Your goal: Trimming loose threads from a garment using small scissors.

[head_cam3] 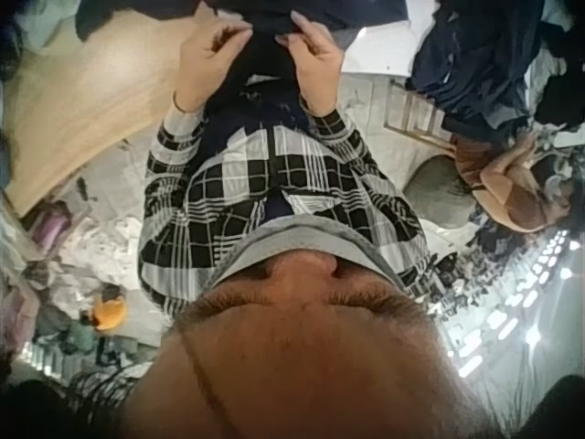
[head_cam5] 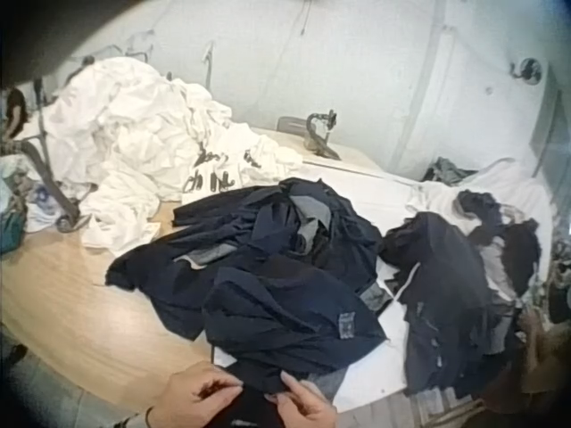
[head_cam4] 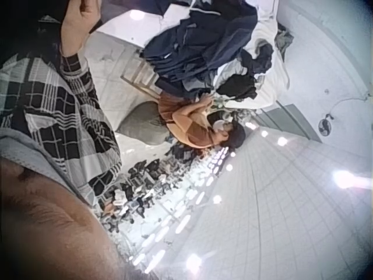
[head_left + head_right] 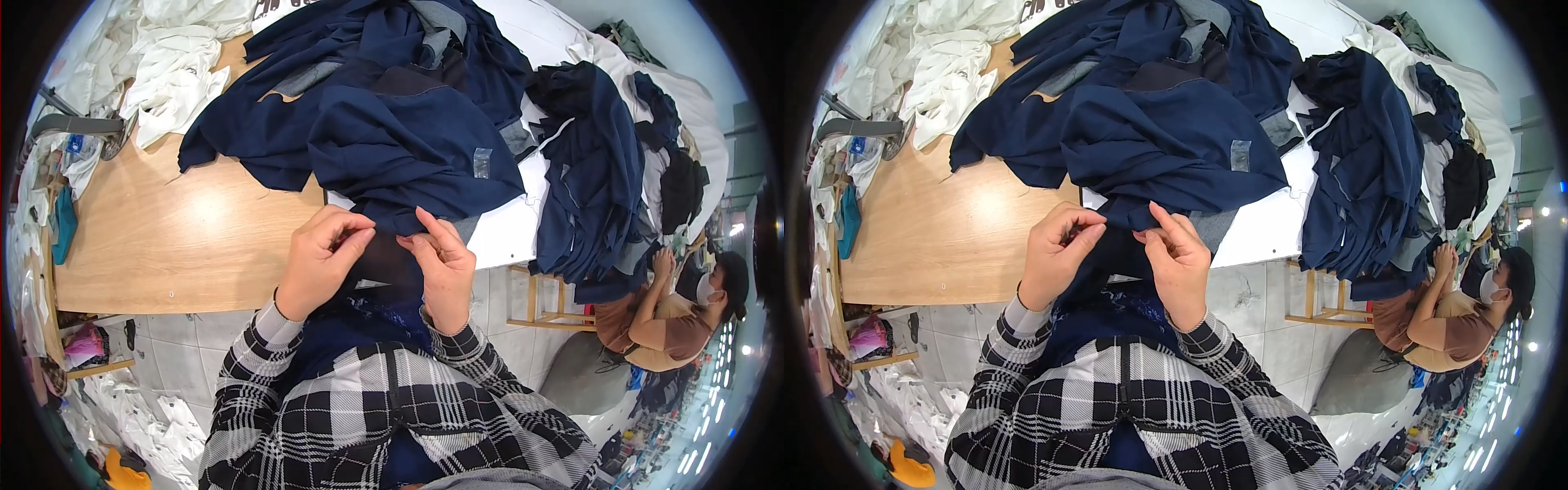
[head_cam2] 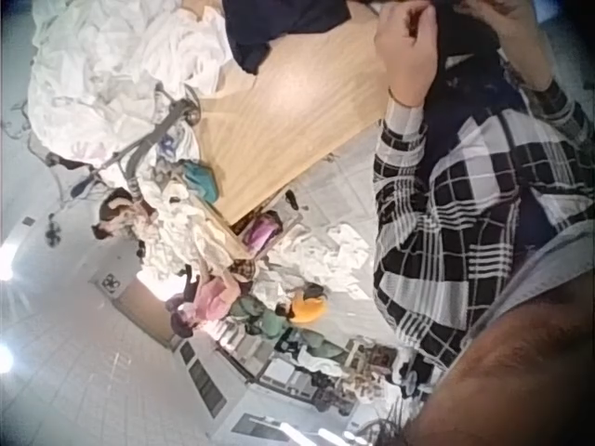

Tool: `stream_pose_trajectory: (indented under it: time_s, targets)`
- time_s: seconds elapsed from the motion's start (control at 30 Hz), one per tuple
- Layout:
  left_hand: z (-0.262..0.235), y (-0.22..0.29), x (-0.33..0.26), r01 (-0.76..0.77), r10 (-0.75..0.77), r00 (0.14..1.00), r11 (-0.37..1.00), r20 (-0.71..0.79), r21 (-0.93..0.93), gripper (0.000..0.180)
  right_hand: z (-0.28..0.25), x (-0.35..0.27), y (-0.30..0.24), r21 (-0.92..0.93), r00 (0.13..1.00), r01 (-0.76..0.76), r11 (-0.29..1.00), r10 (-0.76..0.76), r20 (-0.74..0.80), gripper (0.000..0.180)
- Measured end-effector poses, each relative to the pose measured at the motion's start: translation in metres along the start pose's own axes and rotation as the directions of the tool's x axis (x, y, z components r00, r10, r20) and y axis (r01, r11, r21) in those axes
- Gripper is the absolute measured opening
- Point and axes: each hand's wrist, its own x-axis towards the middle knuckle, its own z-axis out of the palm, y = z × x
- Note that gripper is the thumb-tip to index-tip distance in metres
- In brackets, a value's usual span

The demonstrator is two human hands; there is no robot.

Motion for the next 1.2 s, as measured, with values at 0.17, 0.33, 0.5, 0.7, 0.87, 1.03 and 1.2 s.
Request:
stream_pose_trajectory:
  time_s: [0.17,0.33,0.5,0.7,0.87,1.03,1.2]
  targets:
    - [0.010,0.007,0.005,-0.179,0.167,0.982,0.968,0.084,0.177,0.014,-0.001,0.000,-0.002,-0.067,1.000,0.001,0.998,-0.001,0.001,0.033]
    - [0.019,-0.015,0.004,-0.353,0.338,0.936,0.884,0.102,0.308,0.015,-0.002,0.002,-0.001,0.018,0.998,-0.058,0.998,0.058,-0.016,0.032]
    - [0.023,-0.022,0.001,-0.495,0.509,0.857,0.771,0.078,0.400,0.020,-0.002,0.002,-0.004,0.077,0.993,-0.114,0.990,0.116,-0.017,0.034]
    - [0.029,-0.027,-0.004,-0.555,0.607,0.795,0.715,0.017,0.425,0.024,0.002,0.000,-0.001,0.115,0.993,-0.111,0.987,0.114,-0.016,0.043]
    - [0.025,-0.019,-0.007,-0.333,0.328,0.943,0.932,0.058,0.142,0.016,-0.001,0.002,-0.001,0.084,0.994,-0.097,0.992,0.100,-0.043,0.044]
    - [0.009,-0.008,-0.010,0.132,-0.155,0.982,0.971,0.106,0.199,0.036,-0.004,0.004,-0.001,0.013,0.997,-0.073,0.997,0.073,-0.011,0.044]
    - [-0.001,0.006,-0.010,-0.109,0.055,0.966,0.972,0.251,0.207,0.048,-0.005,0.005,0.000,-0.025,0.999,-0.050,0.998,0.050,0.002,0.044]
